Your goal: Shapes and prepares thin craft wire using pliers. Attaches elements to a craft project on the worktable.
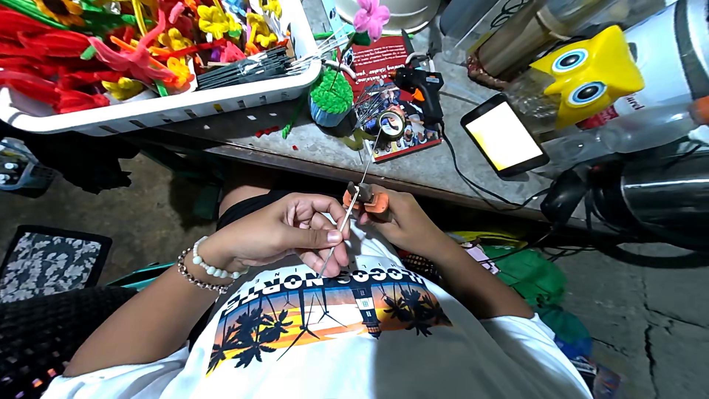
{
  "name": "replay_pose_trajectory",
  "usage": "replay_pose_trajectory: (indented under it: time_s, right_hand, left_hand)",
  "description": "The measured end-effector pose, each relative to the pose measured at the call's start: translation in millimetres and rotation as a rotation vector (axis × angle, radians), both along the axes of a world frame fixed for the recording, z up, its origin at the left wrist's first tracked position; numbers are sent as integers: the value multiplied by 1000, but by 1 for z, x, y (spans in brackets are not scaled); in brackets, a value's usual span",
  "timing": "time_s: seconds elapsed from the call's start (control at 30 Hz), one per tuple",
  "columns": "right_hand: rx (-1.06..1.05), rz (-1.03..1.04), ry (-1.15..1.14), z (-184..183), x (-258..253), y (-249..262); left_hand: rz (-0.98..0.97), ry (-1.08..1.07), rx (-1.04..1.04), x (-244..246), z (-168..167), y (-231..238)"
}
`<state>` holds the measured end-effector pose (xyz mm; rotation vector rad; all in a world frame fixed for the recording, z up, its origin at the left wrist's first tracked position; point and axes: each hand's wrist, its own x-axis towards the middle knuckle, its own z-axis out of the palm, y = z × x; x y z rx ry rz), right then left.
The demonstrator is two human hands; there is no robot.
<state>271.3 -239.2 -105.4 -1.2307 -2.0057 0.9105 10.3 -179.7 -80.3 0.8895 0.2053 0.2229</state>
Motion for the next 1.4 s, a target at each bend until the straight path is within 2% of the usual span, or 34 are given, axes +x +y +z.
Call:
replay_pose_trajectory:
  time_s: [1.4]
  right_hand:
    - [20,-38,-11,1,-3,-5]
  left_hand:
    - [-17,9,-14,-2,2,-1]
